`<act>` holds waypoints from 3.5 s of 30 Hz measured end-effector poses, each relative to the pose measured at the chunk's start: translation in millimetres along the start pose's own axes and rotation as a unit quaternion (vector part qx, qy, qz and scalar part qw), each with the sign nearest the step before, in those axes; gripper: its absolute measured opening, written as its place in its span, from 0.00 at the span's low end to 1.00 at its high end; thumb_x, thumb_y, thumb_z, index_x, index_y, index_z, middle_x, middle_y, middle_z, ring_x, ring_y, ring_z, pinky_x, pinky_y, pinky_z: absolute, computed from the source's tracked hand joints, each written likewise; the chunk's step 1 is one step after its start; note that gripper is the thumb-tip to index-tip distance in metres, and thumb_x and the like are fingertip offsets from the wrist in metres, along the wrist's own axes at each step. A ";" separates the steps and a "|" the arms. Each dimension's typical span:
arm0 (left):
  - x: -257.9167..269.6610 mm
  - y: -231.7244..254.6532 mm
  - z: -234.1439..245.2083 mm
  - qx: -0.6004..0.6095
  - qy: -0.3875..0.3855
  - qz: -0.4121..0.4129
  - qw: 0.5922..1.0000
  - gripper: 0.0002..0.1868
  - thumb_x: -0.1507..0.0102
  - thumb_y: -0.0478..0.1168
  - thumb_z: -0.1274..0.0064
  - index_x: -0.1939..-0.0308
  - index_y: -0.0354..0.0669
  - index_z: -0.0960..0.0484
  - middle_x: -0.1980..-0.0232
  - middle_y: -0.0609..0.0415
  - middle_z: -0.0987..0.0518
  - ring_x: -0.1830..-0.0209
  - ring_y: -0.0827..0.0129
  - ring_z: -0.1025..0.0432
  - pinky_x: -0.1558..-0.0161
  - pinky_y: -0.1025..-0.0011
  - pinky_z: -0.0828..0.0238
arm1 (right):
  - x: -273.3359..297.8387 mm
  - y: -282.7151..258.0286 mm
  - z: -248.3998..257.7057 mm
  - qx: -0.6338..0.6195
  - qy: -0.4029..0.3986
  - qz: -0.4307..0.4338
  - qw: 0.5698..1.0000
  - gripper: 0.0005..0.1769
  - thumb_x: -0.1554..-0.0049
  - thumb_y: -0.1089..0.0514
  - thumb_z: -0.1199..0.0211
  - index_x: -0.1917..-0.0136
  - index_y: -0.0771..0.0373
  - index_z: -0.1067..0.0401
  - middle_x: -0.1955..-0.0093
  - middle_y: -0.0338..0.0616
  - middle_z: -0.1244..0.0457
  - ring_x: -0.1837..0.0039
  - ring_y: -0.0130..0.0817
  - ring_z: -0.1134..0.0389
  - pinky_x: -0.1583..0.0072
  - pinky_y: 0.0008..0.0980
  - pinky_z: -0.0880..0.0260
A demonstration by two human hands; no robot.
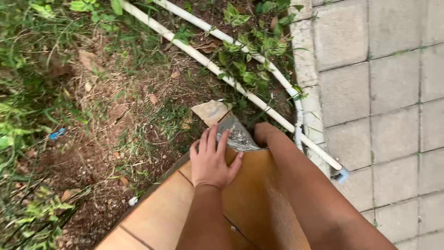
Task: Manually pulling weeds and stray plants from the garden bed along a wooden bench.
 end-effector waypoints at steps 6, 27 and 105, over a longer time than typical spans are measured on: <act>-0.7 -0.2 -3.0 -0.013 -0.011 0.004 1.000 0.37 0.41 0.62 0.46 0.34 0.49 0.27 0.25 0.46 0.36 0.29 0.50 0.40 0.36 0.45 0.46 | 34.9 6.5 11.1 -0.044 0.068 -0.051 0.995 0.25 0.40 0.61 0.44 0.29 0.56 0.32 0.38 0.49 0.32 0.36 0.47 0.31 0.40 0.47 0.28; -3.2 2.9 3.8 -0.024 -0.003 -0.004 1.000 0.36 0.41 0.62 0.47 0.35 0.48 0.26 0.26 0.46 0.34 0.31 0.51 0.38 0.36 0.47 0.44 | -9.8 29.0 -5.1 -0.065 0.149 -0.039 0.986 0.16 0.39 0.62 0.46 0.44 0.63 0.21 0.40 0.56 0.32 0.38 0.53 0.29 0.38 0.46 0.27; 721.3 87.7 536.1 0.778 0.487 0.023 0.396 0.15 0.27 0.41 0.68 0.50 0.36 0.27 0.34 0.40 0.25 0.27 0.58 0.33 0.33 0.61 0.31 | 880.0 -569.9 -291.3 -0.051 0.373 0.647 0.663 0.15 0.39 0.64 0.47 0.39 0.67 0.38 0.48 0.62 0.36 0.43 0.63 0.34 0.46 0.54 0.34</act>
Point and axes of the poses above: each hand's wrist, its own x-axis away from the middle knuckle, its own z-axis out of the back of the hand, y = z × x, the point moved 1 cm from there along -x, towards the middle knuckle
